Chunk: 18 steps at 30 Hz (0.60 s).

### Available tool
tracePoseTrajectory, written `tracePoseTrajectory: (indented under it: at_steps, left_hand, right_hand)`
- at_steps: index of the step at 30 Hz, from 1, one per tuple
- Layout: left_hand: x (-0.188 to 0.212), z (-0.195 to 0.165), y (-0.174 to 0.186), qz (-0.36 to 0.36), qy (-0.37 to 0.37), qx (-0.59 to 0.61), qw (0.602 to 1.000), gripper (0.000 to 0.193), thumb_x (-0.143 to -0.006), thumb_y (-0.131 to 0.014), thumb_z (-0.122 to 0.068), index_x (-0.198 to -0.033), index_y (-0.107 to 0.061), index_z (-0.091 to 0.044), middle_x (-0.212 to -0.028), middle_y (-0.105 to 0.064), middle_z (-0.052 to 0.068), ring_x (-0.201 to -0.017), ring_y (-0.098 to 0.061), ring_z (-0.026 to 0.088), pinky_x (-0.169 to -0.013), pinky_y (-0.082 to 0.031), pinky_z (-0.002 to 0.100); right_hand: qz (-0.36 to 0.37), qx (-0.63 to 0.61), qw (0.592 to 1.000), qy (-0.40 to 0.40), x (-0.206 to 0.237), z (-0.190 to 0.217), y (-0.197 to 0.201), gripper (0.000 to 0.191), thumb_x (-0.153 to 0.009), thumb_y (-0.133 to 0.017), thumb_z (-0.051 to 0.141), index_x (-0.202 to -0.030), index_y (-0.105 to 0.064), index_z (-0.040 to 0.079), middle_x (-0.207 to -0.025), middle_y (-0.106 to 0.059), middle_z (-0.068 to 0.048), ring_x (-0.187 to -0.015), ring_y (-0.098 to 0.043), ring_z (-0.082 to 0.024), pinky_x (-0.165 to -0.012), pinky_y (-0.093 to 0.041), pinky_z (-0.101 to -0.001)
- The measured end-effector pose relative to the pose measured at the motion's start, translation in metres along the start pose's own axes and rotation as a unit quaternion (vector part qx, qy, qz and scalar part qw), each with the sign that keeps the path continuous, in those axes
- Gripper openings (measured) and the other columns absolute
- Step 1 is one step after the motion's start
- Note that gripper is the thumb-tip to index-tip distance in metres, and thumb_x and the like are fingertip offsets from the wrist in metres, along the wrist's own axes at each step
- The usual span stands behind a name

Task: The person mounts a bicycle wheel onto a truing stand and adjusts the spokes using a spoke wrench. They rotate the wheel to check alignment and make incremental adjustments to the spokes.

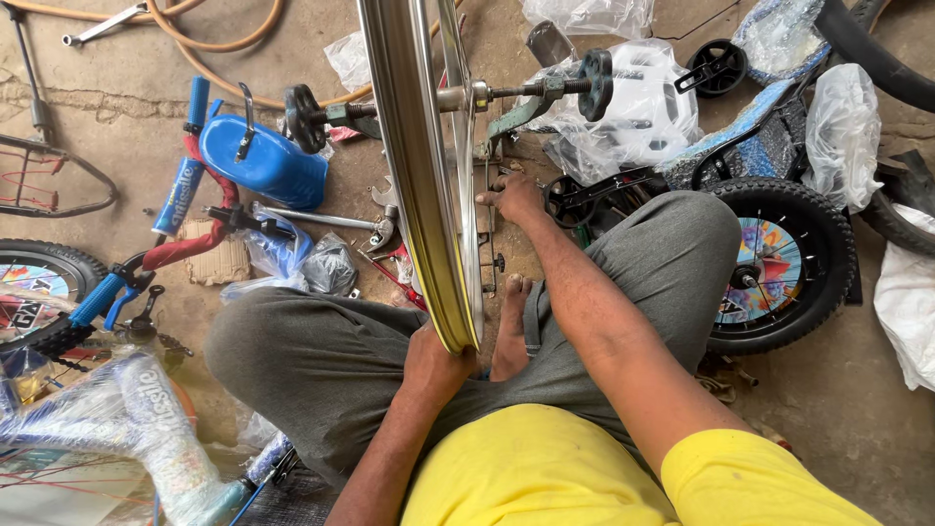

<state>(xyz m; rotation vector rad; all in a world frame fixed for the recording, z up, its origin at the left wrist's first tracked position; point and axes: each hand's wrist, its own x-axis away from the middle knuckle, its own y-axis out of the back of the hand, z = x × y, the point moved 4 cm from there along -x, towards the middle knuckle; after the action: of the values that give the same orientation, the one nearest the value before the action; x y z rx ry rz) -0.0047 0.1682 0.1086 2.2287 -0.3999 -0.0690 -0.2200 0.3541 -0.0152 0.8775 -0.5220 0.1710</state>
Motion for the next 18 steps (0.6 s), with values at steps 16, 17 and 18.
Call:
tracePoseTrajectory:
  at_steps: [16, 17, 18]
  left_hand:
    - [0.007, -0.092, 0.155, -0.237, -0.239, 0.17, 0.926, 0.016, -0.107, -0.066, -0.019, -0.1, -0.061, -0.006, -0.082, -0.066, 0.006, -0.063, -0.063, 0.012, -0.053, -0.048, 0.03]
    - [0.005, -0.089, 0.15, -0.258, -0.226, 0.163, 0.925, 0.019, -0.105, -0.065, -0.023, -0.097, -0.061, -0.006, -0.081, -0.066, 0.005, -0.059, -0.06, 0.011, -0.05, -0.046, 0.029]
    - [0.002, -0.084, 0.145, -0.281, -0.216, 0.154, 0.922, 0.021, -0.104, -0.064, -0.026, -0.094, -0.061, -0.007, -0.079, -0.066, 0.005, -0.056, -0.057, 0.01, -0.048, -0.045, 0.028]
  right_hand:
    - [-0.017, 0.026, 0.999, 0.022, 0.0, -0.002, -0.001, 0.076, -0.078, -0.078, 0.059, -0.131, -0.065, 0.007, -0.137, -0.061, -0.017, -0.125, -0.06, -0.031, -0.107, -0.046, -0.0455]
    - [-0.018, 0.037, 0.999, 0.015, 0.002, -0.002, -0.001, 0.07, -0.08, -0.078, 0.057, -0.129, -0.066, 0.008, -0.136, -0.061, -0.017, -0.124, -0.059, -0.031, -0.106, -0.046, -0.046]
    - [-0.022, 0.047, 0.999, 0.01, 0.002, -0.004, 0.0, 0.063, -0.082, -0.077, 0.054, -0.126, -0.067, 0.01, -0.136, -0.061, -0.016, -0.123, -0.059, -0.031, -0.105, -0.045, -0.0466]
